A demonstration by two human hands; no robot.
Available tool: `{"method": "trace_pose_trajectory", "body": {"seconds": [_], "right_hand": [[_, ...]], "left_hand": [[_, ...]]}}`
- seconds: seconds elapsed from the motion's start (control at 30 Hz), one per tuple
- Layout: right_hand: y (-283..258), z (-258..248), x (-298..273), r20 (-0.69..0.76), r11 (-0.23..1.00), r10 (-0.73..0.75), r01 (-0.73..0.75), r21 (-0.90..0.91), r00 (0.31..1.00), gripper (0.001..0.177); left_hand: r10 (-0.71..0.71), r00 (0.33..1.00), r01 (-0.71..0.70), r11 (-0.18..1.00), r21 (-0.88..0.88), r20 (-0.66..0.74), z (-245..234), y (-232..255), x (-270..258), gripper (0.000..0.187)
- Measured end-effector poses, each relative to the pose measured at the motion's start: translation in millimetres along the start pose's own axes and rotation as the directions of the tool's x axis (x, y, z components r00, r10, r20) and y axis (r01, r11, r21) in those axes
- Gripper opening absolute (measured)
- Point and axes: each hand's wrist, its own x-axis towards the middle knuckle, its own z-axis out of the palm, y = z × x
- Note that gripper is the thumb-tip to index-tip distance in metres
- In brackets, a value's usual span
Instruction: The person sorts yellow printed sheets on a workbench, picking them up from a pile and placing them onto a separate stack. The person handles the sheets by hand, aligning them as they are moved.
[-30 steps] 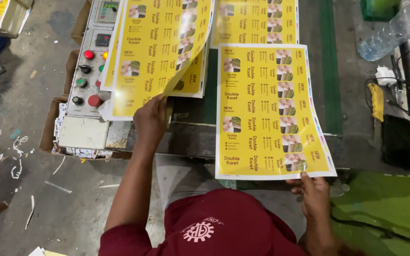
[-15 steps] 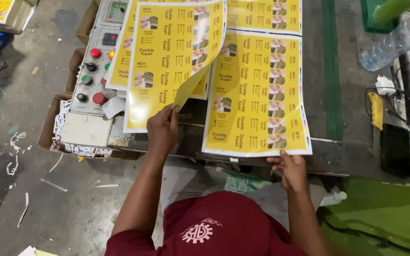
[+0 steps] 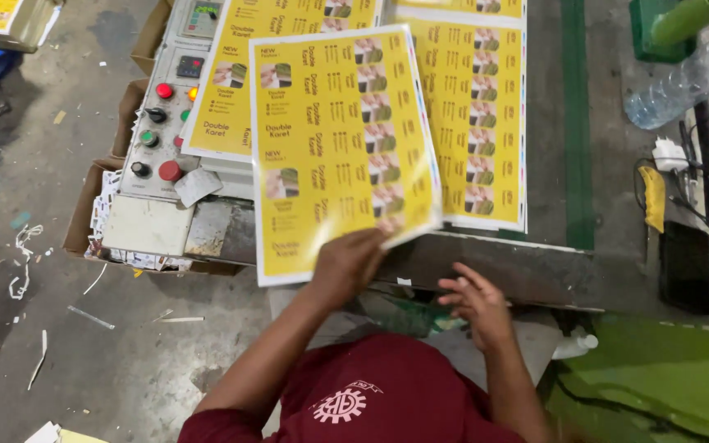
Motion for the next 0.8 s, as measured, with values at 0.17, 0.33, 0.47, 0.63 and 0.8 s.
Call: {"method": "trace_pose_trajectory", "body": {"seconds": [0.17,0.33,0.47,0.63,0.8], "right_hand": [[43.6,14.4,14.8,0.084,0.999,-0.04,0.038,0.019,0.996,0.049],[43.0,1.3,21.9,-0.075,0.996,-0.044,0.049,0.073,0.996,0.039],[12.0,-10.6,-1.2,-0.2,0.985,-0.111,0.134,0.105,0.974,0.03],[16.8,-53.9,-14.6,-0.32,0.975,-0.142,0.187,0.117,0.937,0.027],[7.4,-73.6,-37.8,-0.299,0.976,-0.118,0.166,0.141,0.947,0.03]], "left_hand": [[0.201,0.926,-0.205,0.979,-0.022,0.319,34.8,29.5,-3.3,0.031],[0.224,0.871,-0.217,0.974,-0.065,0.438,33.4,15.2,11.1,0.044],[0.031,0.956,-0.085,0.981,0.174,0.291,23.6,-63.1,29.5,0.045],[-0.022,1.0,0.013,0.909,0.418,0.018,-9.9,-133.3,51.6,0.051],[-0.332,0.913,0.103,0.749,0.654,0.237,-4.8,-166.5,34.7,0.101]]}}
